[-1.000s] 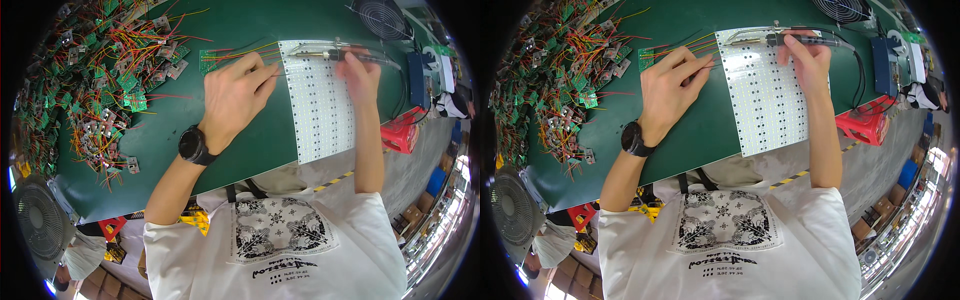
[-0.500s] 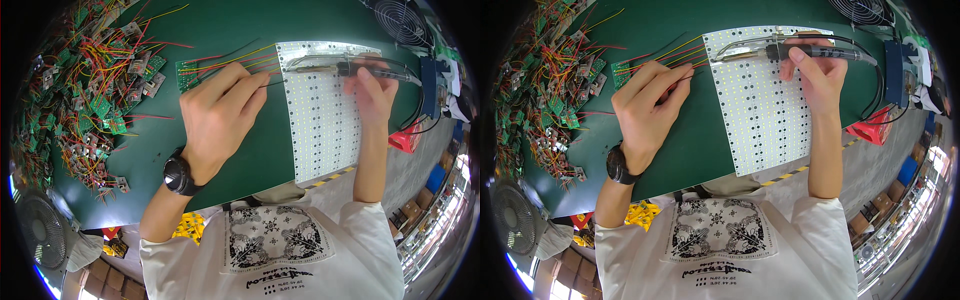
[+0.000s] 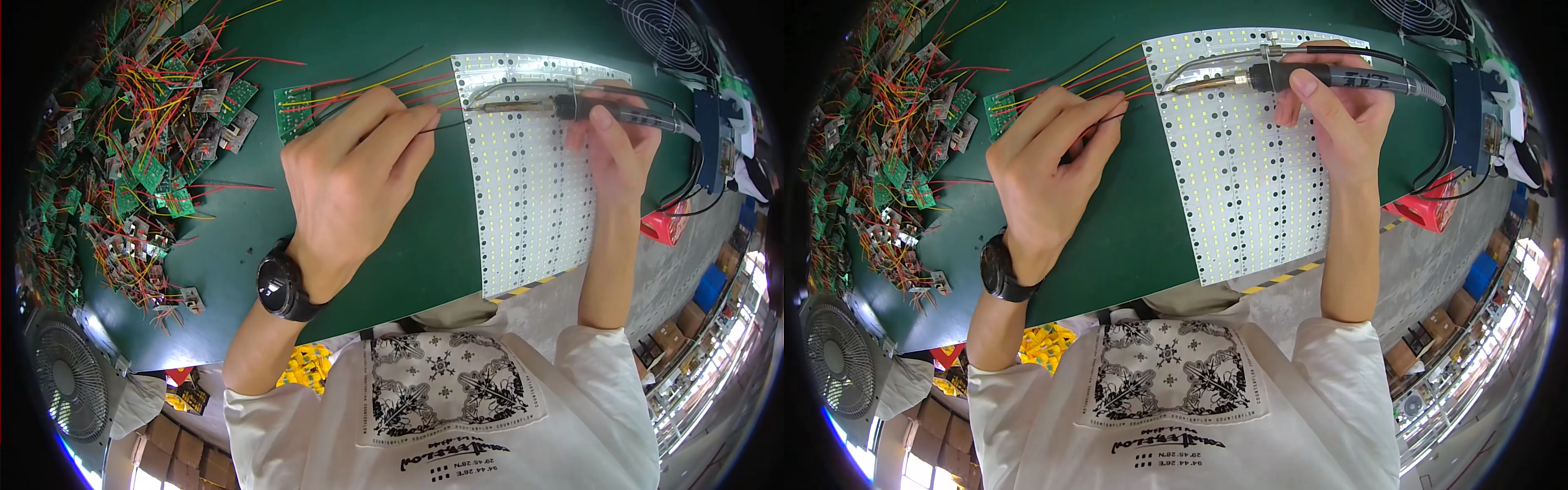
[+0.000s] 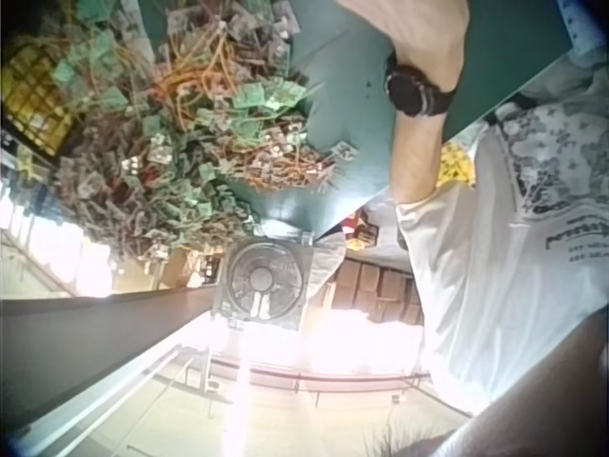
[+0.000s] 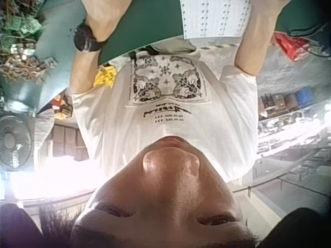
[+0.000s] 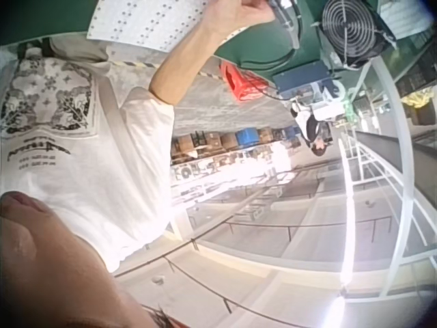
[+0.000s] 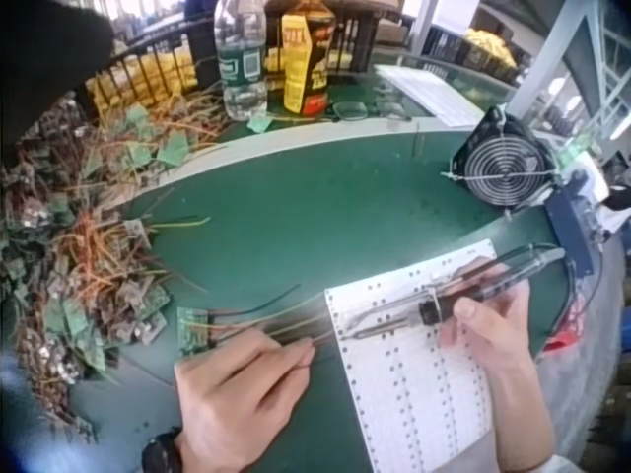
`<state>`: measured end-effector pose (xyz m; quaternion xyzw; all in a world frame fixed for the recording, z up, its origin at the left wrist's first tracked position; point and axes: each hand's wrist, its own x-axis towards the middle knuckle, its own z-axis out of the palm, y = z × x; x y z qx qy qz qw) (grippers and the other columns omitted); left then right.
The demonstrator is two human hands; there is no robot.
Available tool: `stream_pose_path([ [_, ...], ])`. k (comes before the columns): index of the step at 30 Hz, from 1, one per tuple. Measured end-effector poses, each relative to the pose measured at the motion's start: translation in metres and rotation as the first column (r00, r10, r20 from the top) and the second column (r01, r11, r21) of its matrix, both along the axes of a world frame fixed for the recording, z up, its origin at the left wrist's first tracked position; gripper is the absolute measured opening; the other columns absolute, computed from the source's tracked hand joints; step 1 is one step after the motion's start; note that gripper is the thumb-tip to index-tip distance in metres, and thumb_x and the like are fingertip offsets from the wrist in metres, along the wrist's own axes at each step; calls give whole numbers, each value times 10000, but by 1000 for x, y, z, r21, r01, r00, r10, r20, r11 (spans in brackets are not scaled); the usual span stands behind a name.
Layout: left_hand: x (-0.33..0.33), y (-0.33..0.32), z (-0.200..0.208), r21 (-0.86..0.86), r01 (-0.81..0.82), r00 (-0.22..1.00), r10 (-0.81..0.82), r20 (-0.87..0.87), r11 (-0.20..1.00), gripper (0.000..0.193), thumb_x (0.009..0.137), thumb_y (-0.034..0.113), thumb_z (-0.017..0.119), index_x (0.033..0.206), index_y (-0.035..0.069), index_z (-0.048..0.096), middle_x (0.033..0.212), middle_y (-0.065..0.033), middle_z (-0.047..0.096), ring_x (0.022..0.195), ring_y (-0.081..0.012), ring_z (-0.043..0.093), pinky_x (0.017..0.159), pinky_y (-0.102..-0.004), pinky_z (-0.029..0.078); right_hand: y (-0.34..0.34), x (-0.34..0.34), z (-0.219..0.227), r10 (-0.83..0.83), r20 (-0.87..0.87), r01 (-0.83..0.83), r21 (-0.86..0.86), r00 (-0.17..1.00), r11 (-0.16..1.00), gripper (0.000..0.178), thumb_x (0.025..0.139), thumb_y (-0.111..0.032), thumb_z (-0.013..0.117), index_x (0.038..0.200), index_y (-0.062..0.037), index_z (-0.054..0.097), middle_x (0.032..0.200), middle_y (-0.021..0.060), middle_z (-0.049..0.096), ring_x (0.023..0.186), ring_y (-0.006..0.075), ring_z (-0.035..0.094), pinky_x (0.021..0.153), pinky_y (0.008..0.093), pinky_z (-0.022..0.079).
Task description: The person solders wires from small circuit boards onto an LED panel using a soldering tool, sets the completed assembly onto a pile, and then places a new LED panel on the table to solder more circuit board wires onto it.
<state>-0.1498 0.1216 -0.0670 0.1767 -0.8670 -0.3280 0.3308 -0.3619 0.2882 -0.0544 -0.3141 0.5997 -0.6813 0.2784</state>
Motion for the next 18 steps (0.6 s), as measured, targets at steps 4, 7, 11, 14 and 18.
stream_pose_path([
  [4, 0, 0, 0, 5, 0, 1000, 0, 4, 1000, 159, 721, -41, 721, 869, 15, 708, 707, -33, 602, 502, -86, 479, 445, -216, 371, 1, 0, -1, 11, -74, -9, 34, 997, 999, 282, 822, -64, 636, 1050, 95, 587, 837, 191, 639, 546, 215, 577, 457, 281, 419],
  [7, 1, 0, 0, 14, 5, 1000, -5, -8, 1000, 160, 720, -44, 719, 869, 15, 708, 710, -33, 604, 504, -85, 482, 446, -215, 373, 2, -1, -1, 26, -88, -22, 45, 996, 999, 276, 826, -61, 633, 1050, 95, 588, 840, 191, 640, 555, 217, 583, 460, 282, 421],
  [11, 1, 0, 0, 19, 7, 1000, -6, -12, 1000, 162, 717, -44, 721, 868, 13, 707, 712, -31, 606, 504, -84, 484, 445, -211, 374, -2, 2, 1, -18, -37, 19, 23, 999, 1000, 221, 809, -30, 666, 982, 93, 604, 760, 158, 645, 531, 200, 600, 456, 296, 443],
  [14, 2, 0, -1, 21, 11, 1000, -11, -12, 1000, 164, 716, -42, 724, 869, 13, 706, 712, -31, 606, 506, -83, 488, 446, -210, 378, -2, 1, 0, 8, -54, -8, 12, 999, 1000, 222, 811, -32, 667, 983, 91, 602, 759, 160, 644, 526, 201, 595, 455, 291, 439],
  [18, 3, -1, -1, 25, 16, 1000, -16, 2, 1000, 161, 721, -37, 725, 873, 14, 707, 709, -31, 604, 509, -85, 495, 451, -213, 394, 1, 0, -1, 28, -74, -24, 51, 997, 998, 281, 829, -64, 636, 1051, 103, 586, 802, 190, 637, 562, 219, 586, 481, 294, 441],
])
